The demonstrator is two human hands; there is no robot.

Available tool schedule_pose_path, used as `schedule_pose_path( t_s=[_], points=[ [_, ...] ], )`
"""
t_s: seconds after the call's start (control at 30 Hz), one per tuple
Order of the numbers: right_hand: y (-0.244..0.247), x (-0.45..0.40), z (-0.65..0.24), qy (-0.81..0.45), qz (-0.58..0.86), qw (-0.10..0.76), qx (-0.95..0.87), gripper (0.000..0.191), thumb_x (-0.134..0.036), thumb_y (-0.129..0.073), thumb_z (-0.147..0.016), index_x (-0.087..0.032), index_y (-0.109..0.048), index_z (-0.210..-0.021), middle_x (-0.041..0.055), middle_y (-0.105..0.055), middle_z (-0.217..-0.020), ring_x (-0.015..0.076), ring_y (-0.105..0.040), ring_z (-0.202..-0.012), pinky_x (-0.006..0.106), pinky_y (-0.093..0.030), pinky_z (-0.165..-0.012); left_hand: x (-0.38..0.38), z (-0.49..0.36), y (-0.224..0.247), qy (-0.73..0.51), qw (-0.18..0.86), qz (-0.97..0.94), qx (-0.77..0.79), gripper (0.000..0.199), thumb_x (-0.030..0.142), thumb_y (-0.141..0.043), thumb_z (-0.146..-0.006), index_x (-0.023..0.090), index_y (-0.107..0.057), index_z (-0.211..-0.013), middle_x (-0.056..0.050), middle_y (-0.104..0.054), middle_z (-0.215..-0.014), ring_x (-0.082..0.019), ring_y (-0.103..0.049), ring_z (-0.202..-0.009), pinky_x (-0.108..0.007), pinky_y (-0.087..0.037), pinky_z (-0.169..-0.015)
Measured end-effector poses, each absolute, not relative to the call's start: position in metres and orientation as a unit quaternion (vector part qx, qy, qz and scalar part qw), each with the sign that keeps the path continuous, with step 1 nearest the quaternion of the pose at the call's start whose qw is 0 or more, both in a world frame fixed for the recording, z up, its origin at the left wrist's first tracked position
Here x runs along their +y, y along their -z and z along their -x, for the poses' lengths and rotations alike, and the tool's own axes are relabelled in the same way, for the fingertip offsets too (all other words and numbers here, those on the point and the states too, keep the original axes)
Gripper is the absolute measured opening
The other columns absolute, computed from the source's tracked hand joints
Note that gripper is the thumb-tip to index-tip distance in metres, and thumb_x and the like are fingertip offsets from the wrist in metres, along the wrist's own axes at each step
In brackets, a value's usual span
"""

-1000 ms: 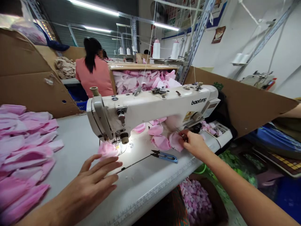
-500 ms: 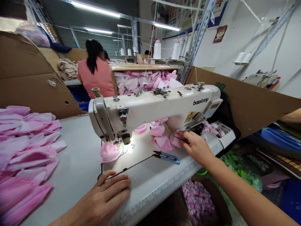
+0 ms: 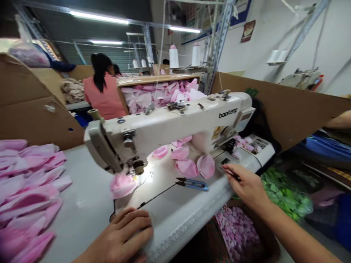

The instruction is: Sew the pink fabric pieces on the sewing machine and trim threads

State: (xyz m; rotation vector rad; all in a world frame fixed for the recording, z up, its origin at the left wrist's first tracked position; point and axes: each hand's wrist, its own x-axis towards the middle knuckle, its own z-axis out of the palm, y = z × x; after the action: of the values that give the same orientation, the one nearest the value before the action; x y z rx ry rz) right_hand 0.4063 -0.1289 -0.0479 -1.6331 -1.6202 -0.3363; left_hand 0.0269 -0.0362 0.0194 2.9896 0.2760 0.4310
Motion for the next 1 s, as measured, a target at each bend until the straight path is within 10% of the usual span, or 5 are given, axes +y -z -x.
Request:
schedule_pose_path(
  t_s=[0.73, 1.0],
  points=[
    [0.024, -0.024, -0.425, 0.063, 0.539, 0.311, -0.78, 0.029, -0.023, -0.053, -0.094, -0.019, -0.056, -0.122, 0.0062, -0.063, -0.122, 0.0212, -0.053, -0.114, 0.038, -0.043, -0.095, -0.016, -0.262, -0.026, -0.076, 0.063, -0.991, -0.089, 0.024, 0.028, -0.053, -0.093, 0.015, -0.059, -0.112, -0.008, -0.062, -0.11, -0.026, -0.054, -0.104, -0.041, -0.046, -0.092],
    [0.099, -0.148, -0.506, 0.055, 0.697, 0.566, -0.437, 0.023, -0.028, -0.047, -0.095, -0.02, -0.063, -0.11, 0.0024, -0.069, -0.092, 0.0154, -0.064, -0.087, 0.03, -0.051, -0.082, -0.005, -0.344, -0.013, -0.025, 0.052, -0.986, -0.159, 0.03, 0.025, -0.053, -0.092, 0.02, -0.055, -0.122, -0.006, -0.051, -0.136, -0.026, -0.042, -0.13, -0.047, -0.034, -0.108]
  ],
)
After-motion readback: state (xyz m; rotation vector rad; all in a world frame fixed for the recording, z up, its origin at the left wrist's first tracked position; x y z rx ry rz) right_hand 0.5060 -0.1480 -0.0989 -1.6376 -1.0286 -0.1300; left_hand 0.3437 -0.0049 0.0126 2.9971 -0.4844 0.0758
